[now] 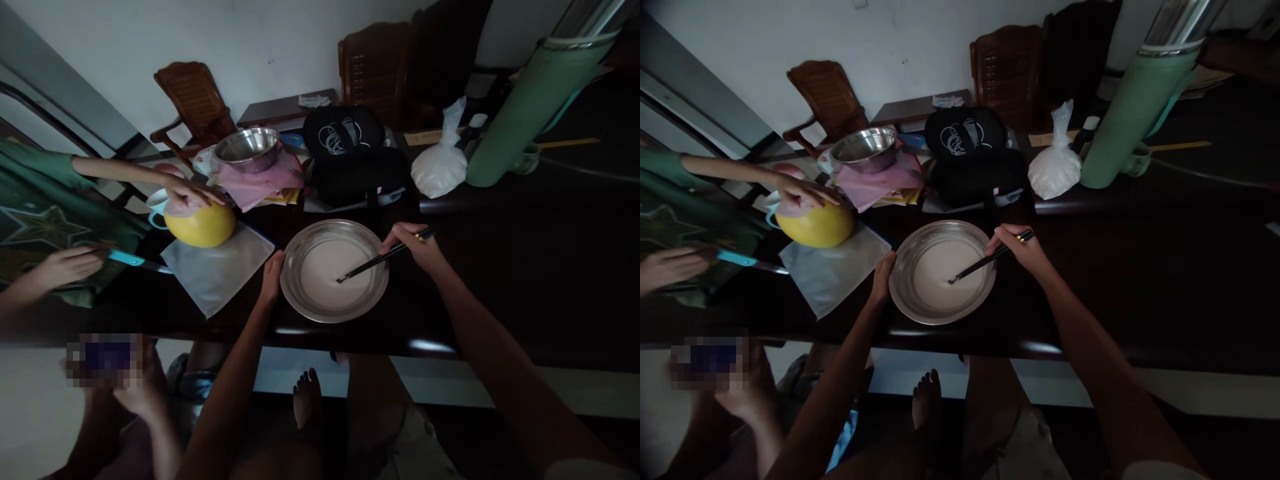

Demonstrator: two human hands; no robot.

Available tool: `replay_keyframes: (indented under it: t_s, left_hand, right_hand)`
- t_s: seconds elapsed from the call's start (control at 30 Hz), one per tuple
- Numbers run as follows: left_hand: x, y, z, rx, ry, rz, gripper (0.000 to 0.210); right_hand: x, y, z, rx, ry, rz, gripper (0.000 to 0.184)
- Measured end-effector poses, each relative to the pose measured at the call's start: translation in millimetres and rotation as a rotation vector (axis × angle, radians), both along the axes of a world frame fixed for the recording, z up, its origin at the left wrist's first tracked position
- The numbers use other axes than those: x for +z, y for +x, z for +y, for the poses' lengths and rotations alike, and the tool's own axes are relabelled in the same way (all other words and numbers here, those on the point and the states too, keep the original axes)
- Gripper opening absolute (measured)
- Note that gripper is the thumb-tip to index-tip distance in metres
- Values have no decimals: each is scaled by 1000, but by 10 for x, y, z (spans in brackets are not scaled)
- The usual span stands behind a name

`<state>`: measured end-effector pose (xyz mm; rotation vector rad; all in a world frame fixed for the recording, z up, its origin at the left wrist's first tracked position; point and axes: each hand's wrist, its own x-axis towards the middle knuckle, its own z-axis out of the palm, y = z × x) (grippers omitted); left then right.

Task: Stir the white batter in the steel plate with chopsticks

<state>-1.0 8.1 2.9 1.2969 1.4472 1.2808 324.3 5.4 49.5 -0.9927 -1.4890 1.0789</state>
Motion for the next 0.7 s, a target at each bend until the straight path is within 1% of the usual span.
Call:
replay_keyframes:
  t_s: [0.1,0.17,0.2,0.27,0.33,0.4,0.47,0.53,0.6,0.7]
  left_hand:
    - [15,13,-4,12,-15,-18,42]
    - [36,31,-9,25,-27,-34,42]
    - [49,40,-12,28,-30,-34,42]
    - [73,54,-19,32,-30,-30,41]
    - [90,61,-25,32,-34,-32,41]
    - [96,63,-28,39,-46,-45,41]
    - [94,64,-28,41,-59,-57,43]
    - [89,65,-25,46,-53,-62,43]
    - [82,64,-22,44,-44,-62,43]
    - [81,61,-21,30,-49,-51,43]
  right_hand:
    - [9,-18,-9,73,30,-100,41]
    - [23,-17,-5,52,74,-165,39]
    - [28,-9,1,20,83,-162,38]
    - [32,14,12,-46,60,-87,40]
    - [27,26,15,-69,16,-2,43]
    - [18,10,5,-23,-19,25,45]
    - [14,-21,-11,62,-30,-18,45]
    - [18,-42,-17,99,-10,-86,42]
    - [23,-35,-9,57,12,-110,39]
    - [15,-5,15,-36,-5,-30,41]
